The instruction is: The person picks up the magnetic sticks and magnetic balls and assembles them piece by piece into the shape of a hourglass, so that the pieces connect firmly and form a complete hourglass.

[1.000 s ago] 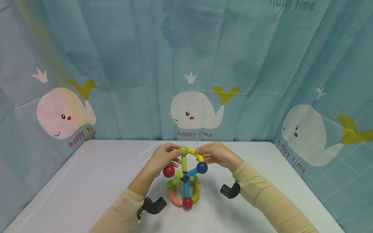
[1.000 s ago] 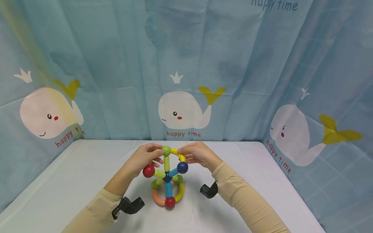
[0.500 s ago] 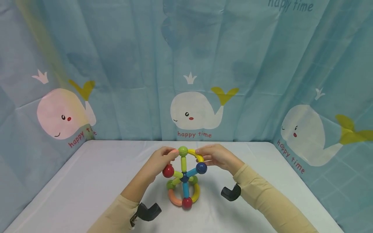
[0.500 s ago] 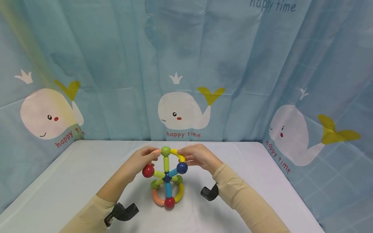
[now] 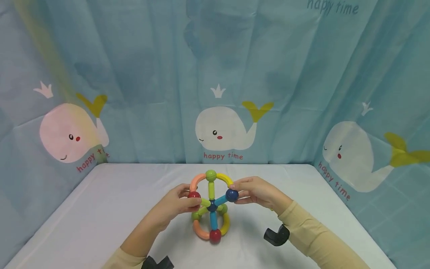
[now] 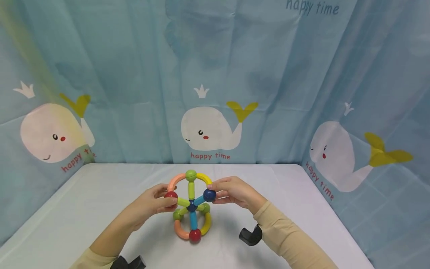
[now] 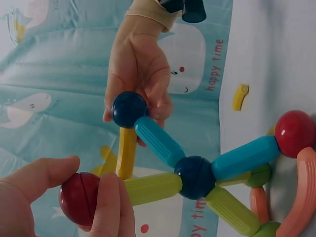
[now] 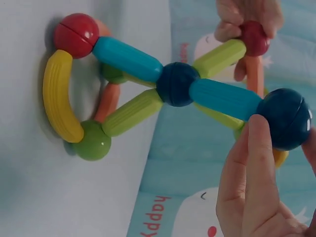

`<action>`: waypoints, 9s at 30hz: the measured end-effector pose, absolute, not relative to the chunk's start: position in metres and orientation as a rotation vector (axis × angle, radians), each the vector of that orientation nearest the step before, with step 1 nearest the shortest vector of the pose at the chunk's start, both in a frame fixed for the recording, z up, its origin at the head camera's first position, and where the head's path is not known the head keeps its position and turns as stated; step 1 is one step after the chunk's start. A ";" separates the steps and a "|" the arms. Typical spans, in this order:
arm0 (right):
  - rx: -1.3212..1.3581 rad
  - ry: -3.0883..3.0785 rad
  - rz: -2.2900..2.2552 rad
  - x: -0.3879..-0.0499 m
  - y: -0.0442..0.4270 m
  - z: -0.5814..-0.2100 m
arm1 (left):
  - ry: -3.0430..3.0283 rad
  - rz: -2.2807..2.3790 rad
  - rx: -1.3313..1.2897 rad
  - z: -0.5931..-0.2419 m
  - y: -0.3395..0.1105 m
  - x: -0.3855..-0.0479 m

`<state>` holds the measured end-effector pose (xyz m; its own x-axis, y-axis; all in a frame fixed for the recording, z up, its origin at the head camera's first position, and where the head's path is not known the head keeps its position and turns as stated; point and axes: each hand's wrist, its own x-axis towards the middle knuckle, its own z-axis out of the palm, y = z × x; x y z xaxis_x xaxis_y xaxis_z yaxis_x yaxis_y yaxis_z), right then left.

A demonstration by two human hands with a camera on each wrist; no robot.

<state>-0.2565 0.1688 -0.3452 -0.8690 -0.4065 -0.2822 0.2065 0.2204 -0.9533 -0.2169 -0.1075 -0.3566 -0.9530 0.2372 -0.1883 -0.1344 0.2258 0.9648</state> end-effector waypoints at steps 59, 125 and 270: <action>0.517 2.314 -1.636 -0.286 0.293 -0.413 | 2.427 1.302 0.227 -0.444 -0.123 -0.275; 0.067 1.809 -2.028 -0.183 0.147 -0.361 | 1.939 1.721 0.363 -0.357 -0.135 -0.223; 0.239 1.734 -1.877 -0.231 0.153 -0.427 | 2.141 1.625 0.083 -0.442 -0.123 -0.254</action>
